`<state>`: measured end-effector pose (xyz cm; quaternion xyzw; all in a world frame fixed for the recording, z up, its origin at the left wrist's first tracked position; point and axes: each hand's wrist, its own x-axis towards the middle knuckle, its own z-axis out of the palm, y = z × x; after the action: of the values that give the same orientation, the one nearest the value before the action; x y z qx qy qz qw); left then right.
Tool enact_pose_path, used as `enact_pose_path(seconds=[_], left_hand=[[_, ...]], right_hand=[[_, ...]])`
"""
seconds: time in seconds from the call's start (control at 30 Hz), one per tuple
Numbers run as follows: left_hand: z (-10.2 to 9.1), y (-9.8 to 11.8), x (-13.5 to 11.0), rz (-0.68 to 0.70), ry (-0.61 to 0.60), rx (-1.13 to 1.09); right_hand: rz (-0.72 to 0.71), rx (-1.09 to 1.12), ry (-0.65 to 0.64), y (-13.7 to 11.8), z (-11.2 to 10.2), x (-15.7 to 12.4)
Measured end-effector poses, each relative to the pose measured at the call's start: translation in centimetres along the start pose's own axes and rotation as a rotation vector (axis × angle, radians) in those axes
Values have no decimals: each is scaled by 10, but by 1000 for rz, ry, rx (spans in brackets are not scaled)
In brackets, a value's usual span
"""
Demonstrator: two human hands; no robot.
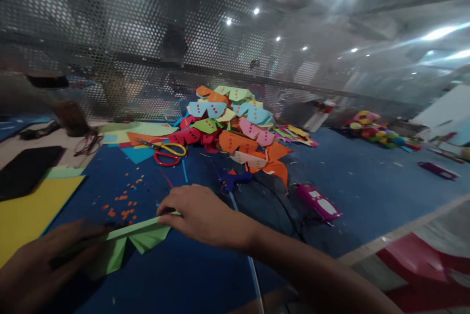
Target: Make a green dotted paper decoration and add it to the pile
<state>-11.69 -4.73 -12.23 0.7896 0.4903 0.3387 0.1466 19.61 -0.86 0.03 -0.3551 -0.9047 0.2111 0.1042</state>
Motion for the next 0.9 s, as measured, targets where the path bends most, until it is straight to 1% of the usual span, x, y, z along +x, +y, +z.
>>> enact_pose_path(seconds=[0.03,0.07,0.13,0.27,0.43,0.6,0.77,0.9], left_hand=[[-2,6,3,13,3,15],[-4,11,7,-3,-3,28],[-8,22,13,26,21,12],[-14,35,19,-11,-46,-16],[-17,38,19,-80,-145,-68],[-18,39,21,-188,-234,-99],[-20,40,24,-277,-318,-162],[-24,42,26,-314,-372,-219]], right_hand=[[13,-5,-17,1,1,1],[23,-8,-31,1,2,2],[39,-12,-52,1,4,3],[69,-39,-59,-2,7,6],[78,-70,-79,-7,6,7],[51,-62,-102,-4,7,8],[66,39,-94,-2,5,8],[92,122,-79,-1,1,7]])
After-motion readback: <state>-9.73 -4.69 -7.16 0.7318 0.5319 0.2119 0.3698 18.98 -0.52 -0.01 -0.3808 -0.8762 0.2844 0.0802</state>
